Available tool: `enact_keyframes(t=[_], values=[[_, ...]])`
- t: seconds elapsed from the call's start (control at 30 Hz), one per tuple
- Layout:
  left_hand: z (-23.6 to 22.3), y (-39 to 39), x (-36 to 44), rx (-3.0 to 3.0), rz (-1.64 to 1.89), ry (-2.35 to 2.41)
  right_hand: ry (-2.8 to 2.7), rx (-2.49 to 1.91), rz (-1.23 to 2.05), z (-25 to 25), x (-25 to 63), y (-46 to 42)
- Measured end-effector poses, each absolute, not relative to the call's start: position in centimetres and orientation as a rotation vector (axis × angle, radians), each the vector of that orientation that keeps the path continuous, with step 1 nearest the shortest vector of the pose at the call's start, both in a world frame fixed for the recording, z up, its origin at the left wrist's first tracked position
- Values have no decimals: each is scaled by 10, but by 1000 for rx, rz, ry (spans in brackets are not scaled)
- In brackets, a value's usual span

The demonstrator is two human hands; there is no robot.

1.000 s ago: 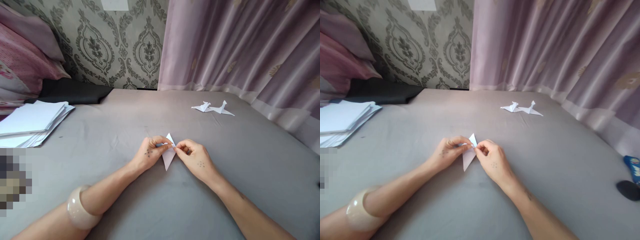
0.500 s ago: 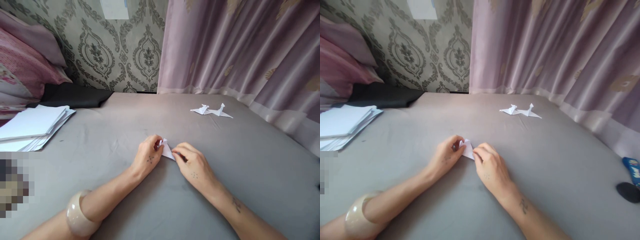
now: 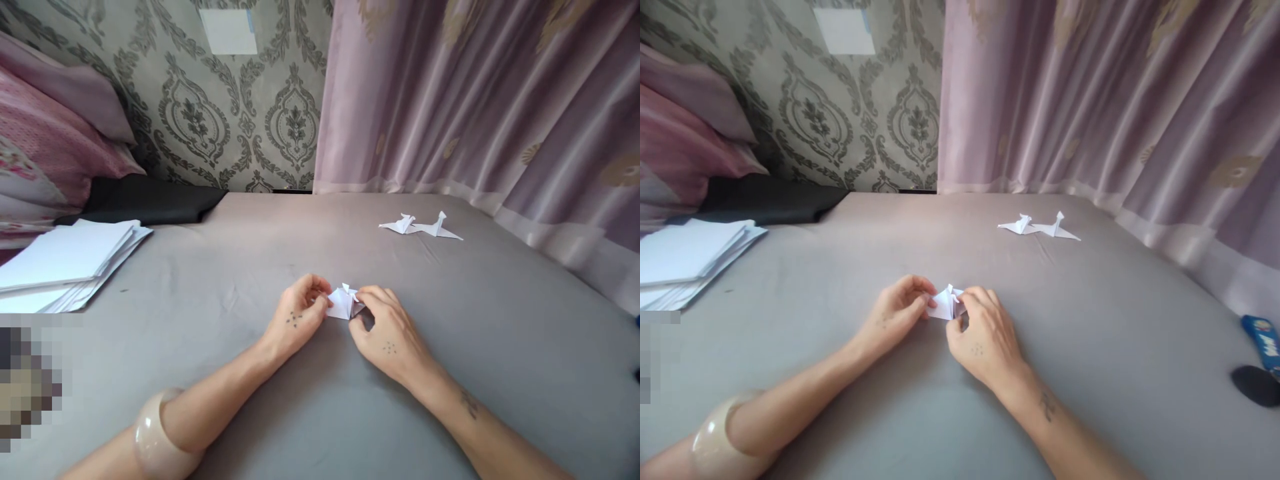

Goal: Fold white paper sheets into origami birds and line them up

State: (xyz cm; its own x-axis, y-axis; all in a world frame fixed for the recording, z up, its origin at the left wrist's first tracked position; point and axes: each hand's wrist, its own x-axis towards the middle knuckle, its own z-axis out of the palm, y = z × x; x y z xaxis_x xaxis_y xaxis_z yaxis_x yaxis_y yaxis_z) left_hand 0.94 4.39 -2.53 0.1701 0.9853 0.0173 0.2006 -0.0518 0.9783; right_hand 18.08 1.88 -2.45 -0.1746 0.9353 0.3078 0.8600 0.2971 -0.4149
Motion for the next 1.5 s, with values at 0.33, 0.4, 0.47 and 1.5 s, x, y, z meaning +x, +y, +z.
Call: enact_keyframes(t=[0.33, 0.4, 0.47, 1.5], values=[[-11, 64, -1, 1608, 852, 1436, -2051, -1687, 78, -28, 169, 25], [-9, 70, -1, 1547, 766, 1430, -2028, -1717, 45, -29, 169, 26], [-8, 79, 0, 1529, 692, 1446, -2026, -1750, 30, -32, 168, 26], [-7, 83, 24, 1272, 817, 1234, -2001, -1860, 133, -33, 166, 21]])
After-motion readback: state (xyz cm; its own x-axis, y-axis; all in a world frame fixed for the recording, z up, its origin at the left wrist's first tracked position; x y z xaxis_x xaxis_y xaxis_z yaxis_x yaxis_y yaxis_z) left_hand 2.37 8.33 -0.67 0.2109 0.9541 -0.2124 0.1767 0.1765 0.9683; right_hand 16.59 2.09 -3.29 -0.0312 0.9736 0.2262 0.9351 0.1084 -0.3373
